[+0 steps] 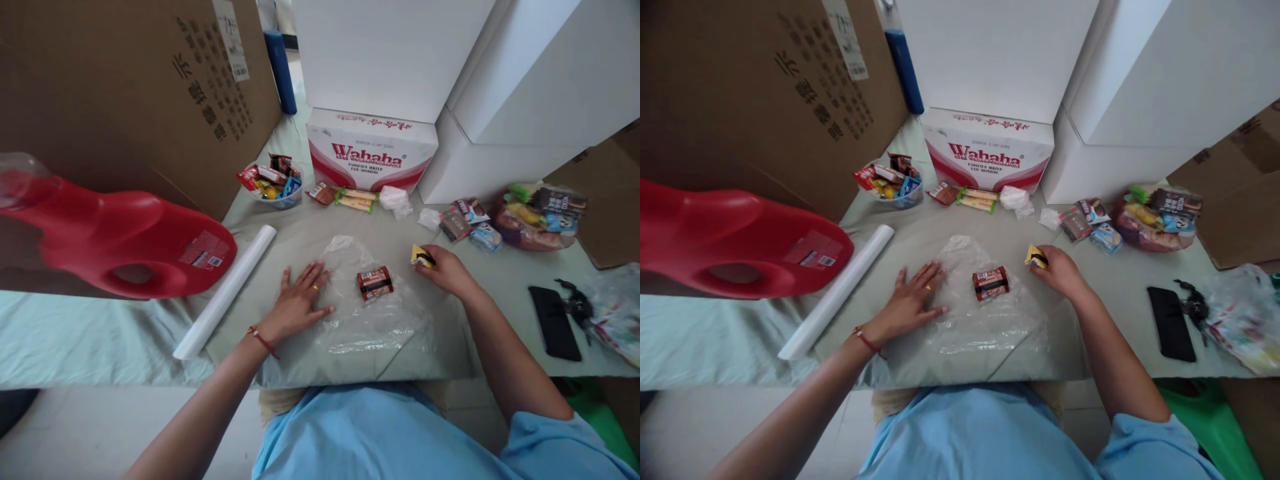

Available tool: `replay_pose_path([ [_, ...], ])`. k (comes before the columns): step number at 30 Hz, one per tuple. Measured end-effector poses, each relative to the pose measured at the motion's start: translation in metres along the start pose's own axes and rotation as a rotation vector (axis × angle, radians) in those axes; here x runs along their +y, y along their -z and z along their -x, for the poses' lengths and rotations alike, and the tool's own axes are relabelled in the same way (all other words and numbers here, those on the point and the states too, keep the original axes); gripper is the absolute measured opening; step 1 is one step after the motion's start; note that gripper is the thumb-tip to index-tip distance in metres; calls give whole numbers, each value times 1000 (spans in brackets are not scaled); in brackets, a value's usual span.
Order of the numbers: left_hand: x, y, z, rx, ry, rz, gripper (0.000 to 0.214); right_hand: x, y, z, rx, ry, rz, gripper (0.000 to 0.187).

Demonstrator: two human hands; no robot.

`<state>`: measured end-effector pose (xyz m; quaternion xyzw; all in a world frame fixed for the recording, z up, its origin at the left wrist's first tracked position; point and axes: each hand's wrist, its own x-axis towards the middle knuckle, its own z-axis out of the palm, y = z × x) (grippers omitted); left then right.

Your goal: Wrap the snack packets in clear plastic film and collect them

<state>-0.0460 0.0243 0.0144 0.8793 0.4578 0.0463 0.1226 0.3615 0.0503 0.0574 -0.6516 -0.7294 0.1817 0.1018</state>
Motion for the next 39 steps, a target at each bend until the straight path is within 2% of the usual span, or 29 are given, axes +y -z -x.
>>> replay_pose_path([
  [1, 1, 5, 0, 68, 9, -8, 67, -2, 4, 5, 32, 16, -69, 44],
  [3, 6, 17, -5, 215, 9, -34, 44, -15, 7, 12, 32, 147, -178, 47],
  [5, 12, 26, -17, 264, -79, -35, 32, -38, 3, 14, -41, 329, -189, 47],
  [7, 17, 27, -37, 178, -242, 17, 30, -62, -8, 9, -131, 462, -103, 50],
  [9, 20, 20, -61, 71, -353, 101, 29, -82, -20, 1, -212, 526, 20, 54],
  [12, 24, 1, -87, 58, -290, 166, 32, -95, -35, -10, -285, 530, 172, 60],
  [15, 29, -16, -91, 90, -261, 144, 32, -82, -36, -9, -266, 455, 186, 61],
  [18, 32, -23, -85, 106, -309, 58, 46, -43, -26, 2, -172, 309, 0, 57],
  [20, 33, -24, -83, 81, -320, 16, 57, -12, -14, 11, -26, 113, -179, 51],
  [22, 34, -24, -84, 31, -313, 10, 63, 12, 1, 21, 178, -139, -396, 46],
  [24, 34, -23, -87, -15, -293, 28, 70, 19, 16, 32, 315, -281, -698, 47],
  [25, 34, -22, -89, -30, -282, 38, 75, 15, 22, 38, 304, -278, -860, 51],
  [26, 34, -21, -90, -39, -268, 48, 80, 6, 27, 44, 216, -236, -1003, 55],
  [27, 35, -21, -91, -43, -252, 57, 86, -8, 28, 50, 55, -170, -1106, 59],
  [29, 35, -19, -91, -44, -224, 70, 95, -42, 23, 56, -434, -23, -1152, 64],
  [31, 35, -18, -91, -43, -210, 79, 102, -73, 8, 53, -894, 104, -1065, 58],
  [32, 35, -17, -91, -43, -211, 83, 104, -83, -1, 48, -1005, 133, -1031, 55],
  [33, 34, -17, -90, -42, -218, 86, 105, -87, -9, 41, -1018, 132, -1020, 52],
  [34, 34, -18, -90, -39, -227, 90, 106, -86, -15, 31, -919, 94, -1038, 49],
  [35, 34, -18, -90, -35, -233, 95, 105, -79, -19, 21, -730, 28, -1077, 47],
  [38, 32, -19, -89, -13, -231, 120, 97, -36, -15, -6, -12, -206, -1202, 41],
  [39, 32, -18, -89, -3, -225, 133, 93, -20, -8, -11, 167, -274, -1242, 39],
])
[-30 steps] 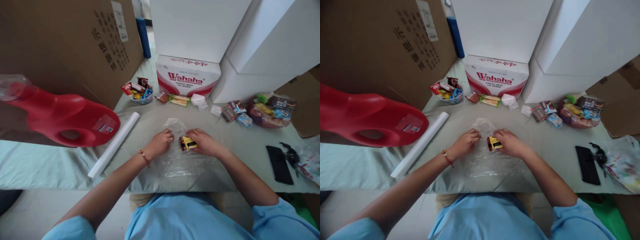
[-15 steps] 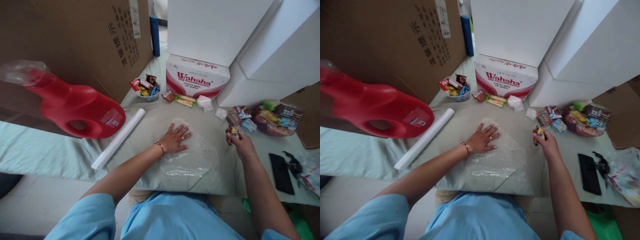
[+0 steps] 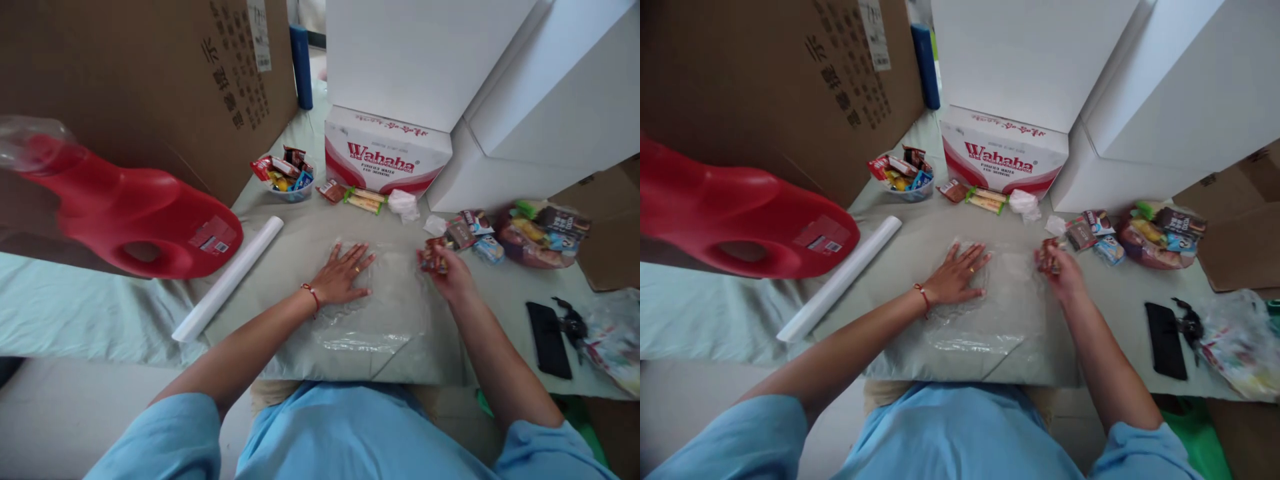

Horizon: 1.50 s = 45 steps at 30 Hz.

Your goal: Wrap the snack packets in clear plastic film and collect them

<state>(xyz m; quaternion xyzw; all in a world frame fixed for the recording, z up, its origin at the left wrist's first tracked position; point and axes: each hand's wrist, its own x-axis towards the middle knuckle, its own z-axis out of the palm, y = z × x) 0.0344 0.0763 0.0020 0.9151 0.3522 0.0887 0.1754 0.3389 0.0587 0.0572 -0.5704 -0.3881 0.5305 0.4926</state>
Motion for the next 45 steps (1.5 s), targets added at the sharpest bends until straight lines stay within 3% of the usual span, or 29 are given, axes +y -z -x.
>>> replay_pose_path([
  [3, -1, 9, 3, 55, 10, 39, 79, -16, 38, -7, 245, 42, -123, 37],
  [6, -3, 24, 14, 140, 51, 50, 70, -35, 39, 15, 210, 146, 42, 36],
  [8, -5, 32, 28, 181, 105, 26, 63, -41, 17, 34, 7, 222, 353, 39],
  [11, -7, 32, 51, 165, 184, -42, 53, -37, -37, 52, -384, 348, 886, 46],
  [14, -9, 20, 70, 93, 244, -107, 55, -19, -91, 50, -552, 422, 1251, 49],
  [16, -10, 12, 76, 52, 280, -137, 57, -5, -113, 44, -581, 427, 1361, 50],
  [19, -8, 6, 78, 26, 311, -160, 58, 12, -118, 38, -570, 471, 1348, 61],
  [23, -6, 8, 76, 33, 310, -148, 59, 23, -95, 37, -563, 514, 1250, 78],
  [28, -8, 8, 77, 45, 294, -125, 59, 21, -87, 36, -464, 456, 1290, 51],
  [33, -9, 6, 78, 47, 306, -137, 59, 17, -105, 41, -465, 472, 1426, 51],
  [37, -8, 6, 77, 44, 300, -133, 59, 12, -105, 43, -493, 486, 1473, 45],
  [42, -11, 7, 77, 63, 300, -113, 60, 15, -97, 39, -595, 495, 1424, 52],
  [45, -9, 14, 85, 168, 312, -113, 60, 13, -87, 40, -591, 522, 1339, 68],
])
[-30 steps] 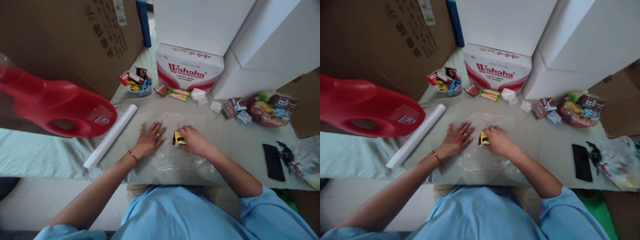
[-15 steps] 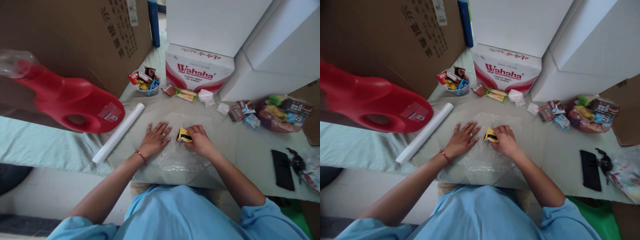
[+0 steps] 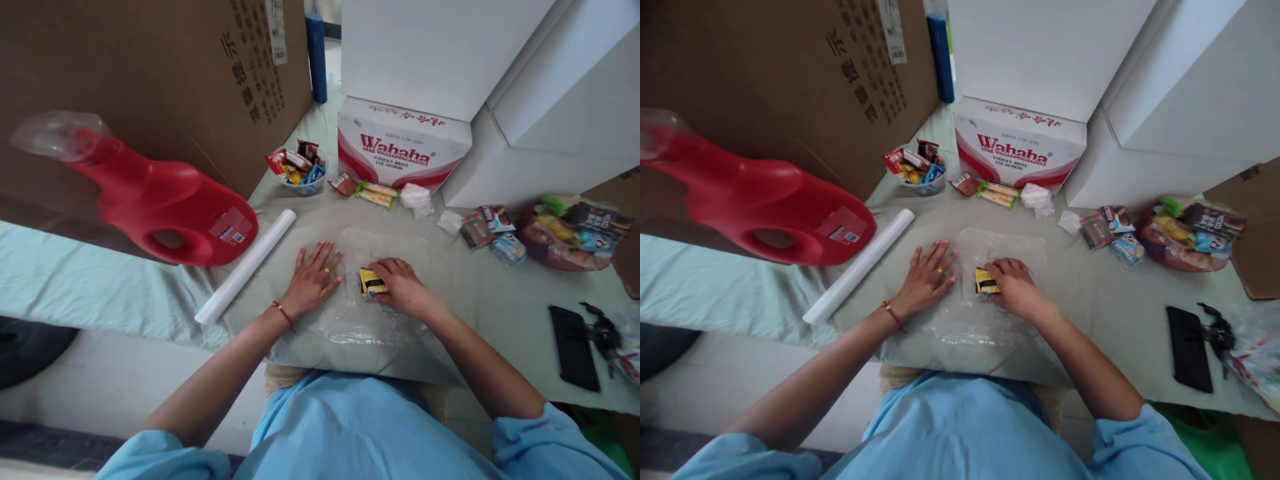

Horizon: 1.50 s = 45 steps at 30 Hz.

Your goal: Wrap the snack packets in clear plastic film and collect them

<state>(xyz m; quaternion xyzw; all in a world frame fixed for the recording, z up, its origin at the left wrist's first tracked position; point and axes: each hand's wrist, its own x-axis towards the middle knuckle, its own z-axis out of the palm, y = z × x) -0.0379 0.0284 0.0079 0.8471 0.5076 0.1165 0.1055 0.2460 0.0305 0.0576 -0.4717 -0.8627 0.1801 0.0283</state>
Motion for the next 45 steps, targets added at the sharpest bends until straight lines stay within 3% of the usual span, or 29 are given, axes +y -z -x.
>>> replay_pose_path([
  [2, 2, 11, 13, 83, -39, 33, 58, 6, 7, 19, 104, 24, -81, 74],
  [3, 4, 17, 22, 99, -89, 68, 58, 9, 11, 34, 156, 35, -130, 68],
  [6, 10, 30, 55, -45, -351, 260, 58, 19, 11, 91, 196, 65, -273, 37],
  [9, 10, 23, 80, -177, -447, 349, 53, 25, -16, 142, 165, 53, -309, 46],
  [10, 9, 18, 85, -178, -446, 363, 45, 26, -30, 153, 184, 54, -297, 48],
  [12, 5, 5, 87, -122, -422, 409, 26, 27, -54, 163, 259, 44, -272, 32],
  [15, 1, 0, 77, -54, -359, 520, 22, 30, -63, 154, 318, 27, -309, 18],
  [19, -3, 27, 42, -130, -79, 613, 24, 43, -22, 122, 223, 22, -447, 23],
  [22, -9, 46, 7, -151, 58, 616, 30, 62, 7, 91, 198, -81, -502, 26],
  [25, -14, 42, -22, -139, 116, 614, 30, 82, 15, 64, 106, -188, -521, 28],
  [27, -13, 31, -33, -168, 177, 576, 28, 87, 14, 52, 52, -255, -422, 22],
  [29, -10, 20, -37, -176, 229, 506, 26, 82, 16, 47, 146, -331, -225, 19],
  [31, -8, 12, -39, -167, 264, 451, 25, 65, 19, 46, 342, -344, -51, 22],
  [33, -8, 10, -39, -147, 298, 443, 26, 41, 21, 43, 425, -195, -19, 27],
  [35, -9, 15, -36, -43, 343, 424, 30, 19, 17, 35, 336, 17, -68, 29],
  [38, 1, 29, -21, 367, 410, 254, 34, 1, 1, 16, 195, 135, -117, 29],
  [40, 21, 38, -6, 638, 364, 127, 29, 0, -11, 7, 187, 117, -161, 28],
  [41, 36, 39, 1, 684, 280, 120, 28, 2, -15, 5, 193, 110, -198, 28],
  [42, 52, 38, 7, 671, 130, 144, 30, 4, -17, 4, 201, 103, -241, 27],
  [44, 83, 27, 11, 499, -149, 244, 46, 10, -17, 5, 204, 89, -341, 25],
  [45, 96, 19, 8, 434, -194, 274, 53, 14, -15, 5, 186, 87, -390, 25],
])
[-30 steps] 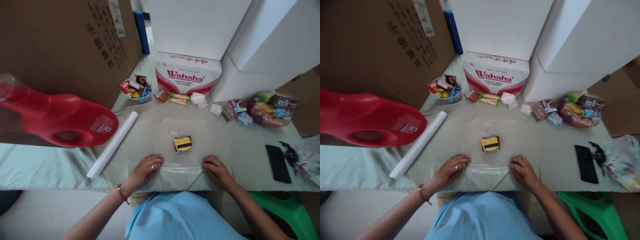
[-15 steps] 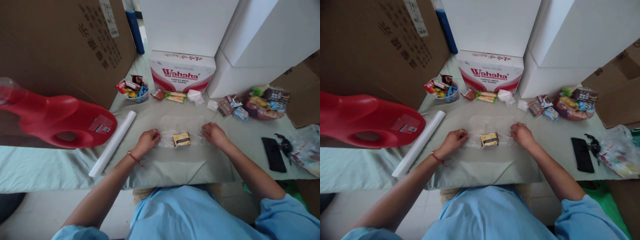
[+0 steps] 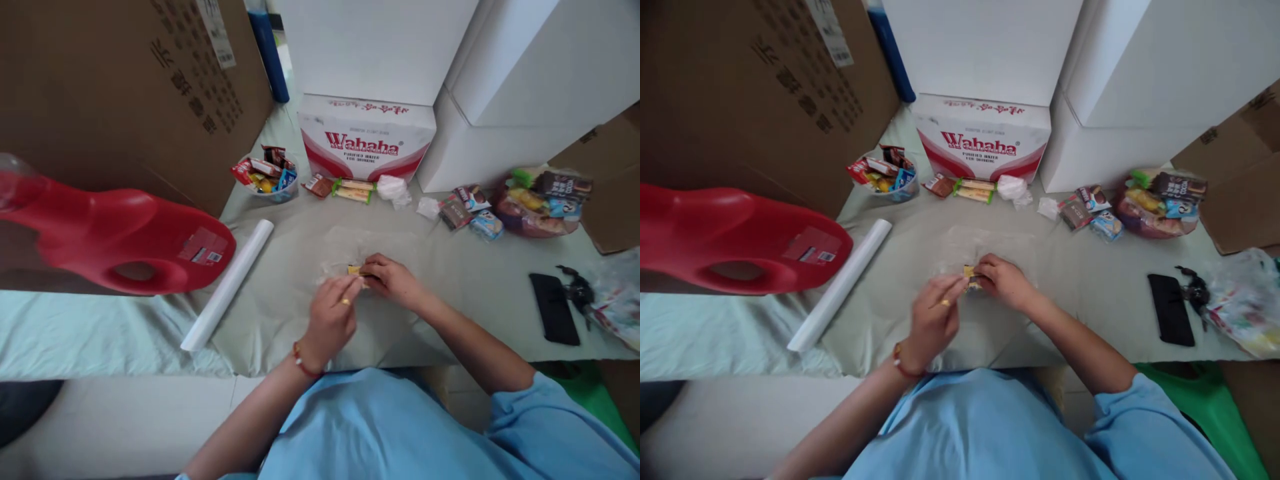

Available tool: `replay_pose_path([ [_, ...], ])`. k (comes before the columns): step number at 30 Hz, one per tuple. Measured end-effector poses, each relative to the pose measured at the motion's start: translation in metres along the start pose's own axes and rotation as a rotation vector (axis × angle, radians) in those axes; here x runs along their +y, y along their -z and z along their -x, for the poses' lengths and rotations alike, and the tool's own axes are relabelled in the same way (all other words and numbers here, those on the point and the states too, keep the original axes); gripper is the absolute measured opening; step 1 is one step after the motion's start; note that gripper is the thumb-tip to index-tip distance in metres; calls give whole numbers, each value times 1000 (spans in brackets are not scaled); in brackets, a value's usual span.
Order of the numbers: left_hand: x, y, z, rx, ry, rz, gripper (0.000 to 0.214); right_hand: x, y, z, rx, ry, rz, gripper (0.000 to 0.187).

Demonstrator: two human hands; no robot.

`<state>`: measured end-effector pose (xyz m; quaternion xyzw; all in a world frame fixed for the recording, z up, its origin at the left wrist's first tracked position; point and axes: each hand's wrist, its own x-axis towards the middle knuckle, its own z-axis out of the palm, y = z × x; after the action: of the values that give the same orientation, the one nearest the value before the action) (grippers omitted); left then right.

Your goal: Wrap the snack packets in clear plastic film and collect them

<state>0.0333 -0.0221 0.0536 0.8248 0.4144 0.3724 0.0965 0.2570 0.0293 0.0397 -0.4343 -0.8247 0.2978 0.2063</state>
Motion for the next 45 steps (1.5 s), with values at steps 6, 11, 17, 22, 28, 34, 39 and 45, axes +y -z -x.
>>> replay_pose_path([
  [6, 1, -53, -11, -320, 76, -112, 51, 19, 33, -37, 18, -275, 215, 37],
  [11, -1, -48, -12, -373, 41, -222, 40, 24, 39, -77, -53, -580, 490, 59],
  [17, 5, -48, -12, -365, 29, -221, 40, 18, 52, -79, -134, -557, 283, 11],
  [22, -4, -52, -13, -332, 62, -154, 36, -9, 30, -41, -21, -239, 114, 16],
  [28, -29, -35, 14, -133, 118, 107, 32, -32, -20, 6, -101, -200, 175, 44],
  [34, -59, -17, 5, 167, 812, 87, 48, -33, -22, 7, -100, -180, 282, 50],
  [39, -70, -19, -31, -138, 922, 76, 87, -32, -8, -1, -148, -107, 302, 42],
  [45, -56, -6, -29, -234, 918, 384, 28, -28, -9, 0, -141, -44, 245, 36],
])
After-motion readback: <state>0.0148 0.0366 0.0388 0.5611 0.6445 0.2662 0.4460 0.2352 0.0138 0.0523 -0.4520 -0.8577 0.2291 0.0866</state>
